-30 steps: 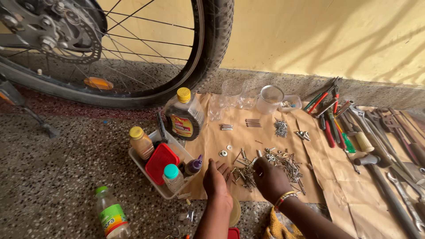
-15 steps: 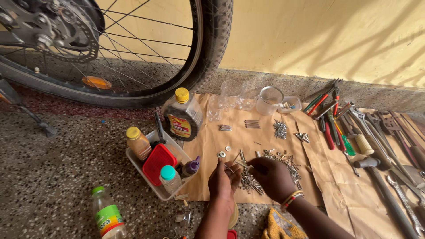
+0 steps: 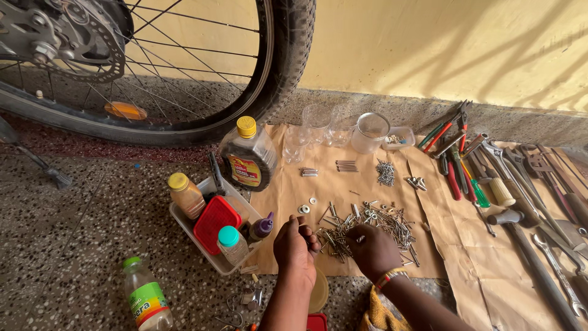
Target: The person sorts a pile of metal fasteners, including pins and washers, on a brown paper sheet on the floor. They pick up items by hand, separate them into smaller piles, and transfer some into a clear plastic cup.
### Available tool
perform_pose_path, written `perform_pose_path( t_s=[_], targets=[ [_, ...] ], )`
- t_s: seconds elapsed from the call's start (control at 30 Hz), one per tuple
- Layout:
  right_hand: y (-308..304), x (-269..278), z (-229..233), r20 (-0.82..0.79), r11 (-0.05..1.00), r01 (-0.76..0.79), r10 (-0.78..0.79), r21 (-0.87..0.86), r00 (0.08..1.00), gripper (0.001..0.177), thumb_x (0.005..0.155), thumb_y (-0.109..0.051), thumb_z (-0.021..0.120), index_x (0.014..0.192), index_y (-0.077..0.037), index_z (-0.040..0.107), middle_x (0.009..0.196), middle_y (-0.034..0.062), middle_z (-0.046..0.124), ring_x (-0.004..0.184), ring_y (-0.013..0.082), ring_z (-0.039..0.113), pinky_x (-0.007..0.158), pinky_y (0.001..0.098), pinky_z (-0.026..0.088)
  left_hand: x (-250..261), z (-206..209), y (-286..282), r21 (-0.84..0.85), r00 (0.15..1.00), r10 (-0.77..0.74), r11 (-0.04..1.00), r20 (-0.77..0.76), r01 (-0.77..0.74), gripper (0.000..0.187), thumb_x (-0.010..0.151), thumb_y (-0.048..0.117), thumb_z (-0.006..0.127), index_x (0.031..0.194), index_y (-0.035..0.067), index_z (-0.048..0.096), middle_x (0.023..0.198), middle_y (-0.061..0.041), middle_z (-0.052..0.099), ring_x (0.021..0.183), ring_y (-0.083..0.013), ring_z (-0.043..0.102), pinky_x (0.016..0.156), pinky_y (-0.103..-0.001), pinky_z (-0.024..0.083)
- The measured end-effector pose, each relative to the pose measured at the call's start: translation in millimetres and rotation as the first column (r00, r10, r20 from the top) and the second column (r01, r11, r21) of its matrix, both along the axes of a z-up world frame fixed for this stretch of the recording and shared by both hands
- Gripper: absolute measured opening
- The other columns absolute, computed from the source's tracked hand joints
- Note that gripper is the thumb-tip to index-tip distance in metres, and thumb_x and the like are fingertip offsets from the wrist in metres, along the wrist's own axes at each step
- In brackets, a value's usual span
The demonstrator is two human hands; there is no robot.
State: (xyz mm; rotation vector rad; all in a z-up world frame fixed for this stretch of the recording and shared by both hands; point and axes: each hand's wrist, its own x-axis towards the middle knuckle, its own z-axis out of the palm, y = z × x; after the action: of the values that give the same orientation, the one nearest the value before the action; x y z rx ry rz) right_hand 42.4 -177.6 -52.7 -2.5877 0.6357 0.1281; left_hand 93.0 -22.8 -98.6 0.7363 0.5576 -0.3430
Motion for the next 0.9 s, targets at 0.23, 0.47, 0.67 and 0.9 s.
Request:
perform_pose_path(
  t_s=[0.23, 0.47, 0.67, 0.9],
  targets=[
    [20.9, 34.9, 17.4, -0.072, 0.962, -0.198, 0.188, -0.189, 0.980, 0.020, 0.090, -0.033, 0.071, 0.090, -0.015, 0.078, 0.095, 0.0047, 0.075, 0.086, 0.0243, 0.073, 0.079, 0.0392, 0.060, 2.0, 28.4, 6.7, -0.135, 1.000, 0.019, 0.991, -0.012, -0.021, 0.033, 0.103, 0.026, 0.048, 0.118, 0.002, 0.065, 0.103, -0.012, 0.072, 0.092, -0.0223, 0.070, 0.082, -0.035, 0.060],
    [1.0, 38.4, -11.6, 0.057, 0.976, -0.178, 0.186, -0.122, 0.981, 0.018, 0.087, -0.028, 0.070, 0.087, -0.011, 0.077, 0.090, 0.0096, 0.076, 0.083, 0.0265, 0.074, 0.080, 0.0401, 0.060, 7.9, 23.1, 7.9, -0.189, 0.993, 0.110, 0.975, -0.037, -0.115, 0.048, 0.106, 0.040, 0.041, 0.121, -0.001, 0.062, 0.111, -0.015, 0.071, 0.100, -0.0253, 0.070, 0.092, -0.038, 0.059],
    [-21.8, 32.8, -29.9, 0.189, 0.990, -0.062, 0.038, 0.125, 0.981, 0.020, 0.084, -0.027, 0.073, 0.094, -0.010, 0.075, 0.090, 0.0082, 0.079, 0.084, 0.0233, 0.077, 0.080, 0.0379, 0.059, 3.3, 11.5, 3.1, -0.202, 0.998, 0.042, 0.978, -0.041, -0.049, 0.047, 0.106, 0.038, 0.038, 0.118, -0.002, 0.059, 0.114, -0.018, 0.072, 0.107, -0.0291, 0.071, 0.095, -0.041, 0.059],
    [-18.6, 30.2, -4.8, 0.237, 0.949, 0.003, -0.082, 0.316, 0.968, 0.023, 0.087, -0.027, 0.073, 0.096, -0.006, 0.075, 0.087, 0.0089, 0.081, 0.076, 0.0176, 0.077, 0.073, 0.0339, 0.061, 2.7, 15.0, -1.0, -0.176, 0.999, 0.000, 0.984, 0.048, 0.009, 0.042, 0.105, 0.030, 0.040, 0.128, 0.002, 0.061, 0.123, -0.016, 0.069, 0.109, -0.0257, 0.069, 0.095, -0.038, 0.059]
  ],
)
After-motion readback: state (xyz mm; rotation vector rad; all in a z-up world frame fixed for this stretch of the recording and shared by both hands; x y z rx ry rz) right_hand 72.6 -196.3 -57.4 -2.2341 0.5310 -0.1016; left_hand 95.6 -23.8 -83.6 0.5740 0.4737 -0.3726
